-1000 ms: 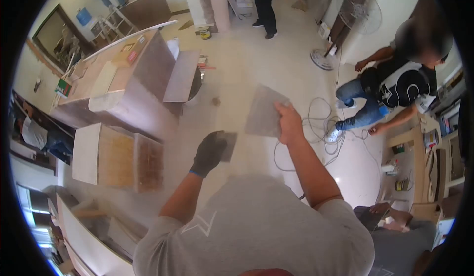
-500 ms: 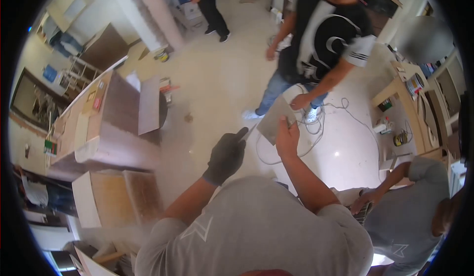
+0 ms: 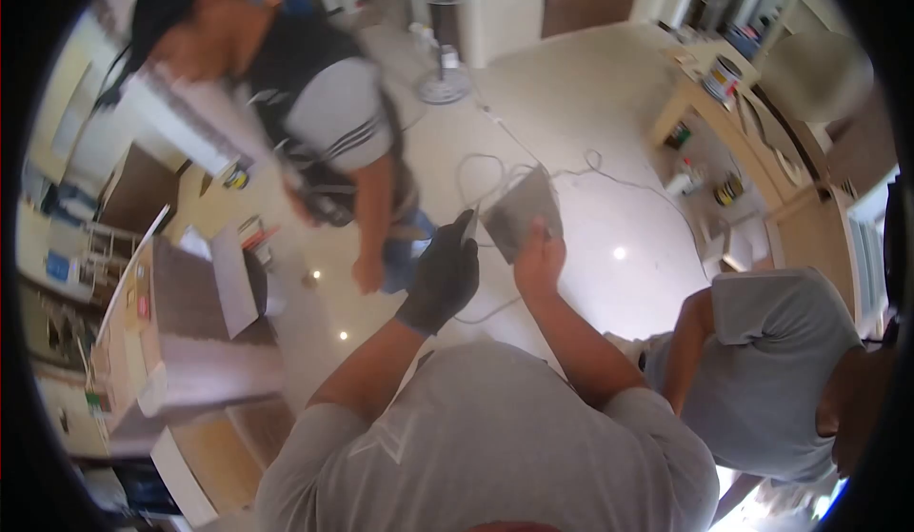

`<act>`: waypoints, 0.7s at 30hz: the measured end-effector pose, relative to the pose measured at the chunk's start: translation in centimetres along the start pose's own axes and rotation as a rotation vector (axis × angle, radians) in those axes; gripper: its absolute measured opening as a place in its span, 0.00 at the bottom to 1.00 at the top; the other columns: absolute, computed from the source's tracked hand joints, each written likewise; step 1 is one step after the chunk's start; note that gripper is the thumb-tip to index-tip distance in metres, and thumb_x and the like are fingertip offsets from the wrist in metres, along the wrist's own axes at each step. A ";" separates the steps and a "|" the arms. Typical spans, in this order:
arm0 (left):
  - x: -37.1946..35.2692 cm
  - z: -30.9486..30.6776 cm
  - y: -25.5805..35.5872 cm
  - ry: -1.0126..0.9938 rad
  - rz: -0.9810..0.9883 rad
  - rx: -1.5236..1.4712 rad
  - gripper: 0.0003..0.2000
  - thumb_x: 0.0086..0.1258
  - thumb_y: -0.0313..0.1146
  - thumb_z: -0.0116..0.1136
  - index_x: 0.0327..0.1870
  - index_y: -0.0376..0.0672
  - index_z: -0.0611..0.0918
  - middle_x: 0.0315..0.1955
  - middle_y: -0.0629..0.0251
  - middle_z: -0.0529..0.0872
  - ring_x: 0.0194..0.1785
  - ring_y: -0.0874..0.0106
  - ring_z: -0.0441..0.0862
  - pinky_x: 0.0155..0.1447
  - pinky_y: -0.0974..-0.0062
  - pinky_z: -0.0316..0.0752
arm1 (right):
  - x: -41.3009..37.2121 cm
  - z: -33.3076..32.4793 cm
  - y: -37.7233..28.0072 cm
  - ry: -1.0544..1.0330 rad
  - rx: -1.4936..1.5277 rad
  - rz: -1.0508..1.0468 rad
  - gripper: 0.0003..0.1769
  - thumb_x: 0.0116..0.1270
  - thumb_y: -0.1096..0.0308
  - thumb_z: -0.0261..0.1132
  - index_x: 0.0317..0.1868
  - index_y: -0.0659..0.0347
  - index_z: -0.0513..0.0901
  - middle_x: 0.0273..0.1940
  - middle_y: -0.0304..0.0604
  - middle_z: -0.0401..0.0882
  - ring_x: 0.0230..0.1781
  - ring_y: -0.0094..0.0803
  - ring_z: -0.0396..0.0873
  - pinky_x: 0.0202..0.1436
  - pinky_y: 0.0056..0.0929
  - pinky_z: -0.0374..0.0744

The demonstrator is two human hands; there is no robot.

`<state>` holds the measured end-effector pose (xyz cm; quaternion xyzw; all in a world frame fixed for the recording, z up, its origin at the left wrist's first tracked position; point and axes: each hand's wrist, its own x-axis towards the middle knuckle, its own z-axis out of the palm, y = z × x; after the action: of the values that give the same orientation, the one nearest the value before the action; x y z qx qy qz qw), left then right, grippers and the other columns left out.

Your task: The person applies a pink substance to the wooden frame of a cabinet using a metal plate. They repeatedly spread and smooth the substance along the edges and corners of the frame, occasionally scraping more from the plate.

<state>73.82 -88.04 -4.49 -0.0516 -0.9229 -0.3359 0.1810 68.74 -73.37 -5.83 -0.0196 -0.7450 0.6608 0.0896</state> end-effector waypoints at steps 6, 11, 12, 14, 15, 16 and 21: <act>6.5 5.6 -2.7 -0.041 0.137 -0.119 0.21 0.76 0.32 0.49 0.67 0.34 0.74 0.54 0.42 0.82 0.58 0.47 0.80 0.62 0.58 0.76 | 4.0 -3.6 2.6 0.061 0.072 0.021 0.23 0.80 0.57 0.54 0.52 0.74 0.80 0.42 0.68 0.83 0.46 0.64 0.81 0.51 0.49 0.77; 12.4 8.2 0.3 -0.140 -0.037 -0.421 0.23 0.79 0.41 0.48 0.67 0.34 0.75 0.54 0.47 0.84 0.56 0.54 0.83 0.60 0.62 0.78 | 7.6 -7.4 3.2 0.031 -0.308 -0.053 0.19 0.77 0.62 0.57 0.57 0.69 0.81 0.45 0.61 0.85 0.46 0.58 0.82 0.51 0.48 0.78; 13.8 9.7 -0.7 -0.216 -0.048 -0.483 0.20 0.78 0.40 0.51 0.63 0.35 0.77 0.51 0.50 0.85 0.53 0.57 0.84 0.56 0.64 0.79 | 8.0 -7.6 3.4 0.019 -0.367 -0.152 0.18 0.76 0.64 0.58 0.57 0.68 0.82 0.46 0.59 0.85 0.46 0.57 0.81 0.52 0.48 0.79; 15.6 14.1 -2.0 -0.296 0.151 -0.525 0.18 0.77 0.38 0.54 0.60 0.35 0.78 0.48 0.55 0.86 0.50 0.63 0.85 0.52 0.67 0.79 | 9.1 -8.1 2.5 -0.024 -0.385 -0.175 0.17 0.72 0.69 0.63 0.58 0.65 0.82 0.49 0.53 0.84 0.48 0.53 0.80 0.53 0.47 0.79; 16.6 16.1 -2.3 -0.334 0.256 -0.546 0.17 0.77 0.37 0.56 0.59 0.36 0.78 0.46 0.57 0.86 0.48 0.65 0.85 0.50 0.69 0.80 | 10.3 -8.5 2.6 -0.005 -0.442 -0.226 0.18 0.71 0.68 0.63 0.59 0.64 0.82 0.49 0.53 0.84 0.48 0.53 0.80 0.53 0.46 0.78; 17.2 17.2 -0.5 -0.386 -0.065 -0.860 0.15 0.74 0.31 0.59 0.57 0.37 0.78 0.43 0.64 0.85 0.45 0.73 0.84 0.47 0.72 0.80 | 11.4 -9.2 2.7 0.010 -0.500 -0.273 0.18 0.71 0.68 0.64 0.59 0.64 0.82 0.49 0.52 0.84 0.48 0.52 0.80 0.54 0.46 0.78; 23.6 22.3 1.9 -0.752 0.010 -0.943 0.15 0.72 0.27 0.57 0.58 0.38 0.78 0.43 0.64 0.85 0.45 0.73 0.83 0.47 0.73 0.79 | 15.4 -11.9 4.7 0.127 -0.653 -0.231 0.18 0.70 0.68 0.65 0.58 0.63 0.81 0.49 0.52 0.83 0.50 0.52 0.79 0.56 0.44 0.77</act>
<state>45.61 -72.95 -10.42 -0.2461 -0.6751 -0.6665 -0.1986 55.08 -58.80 -7.48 -0.0040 -0.9072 0.3705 0.1991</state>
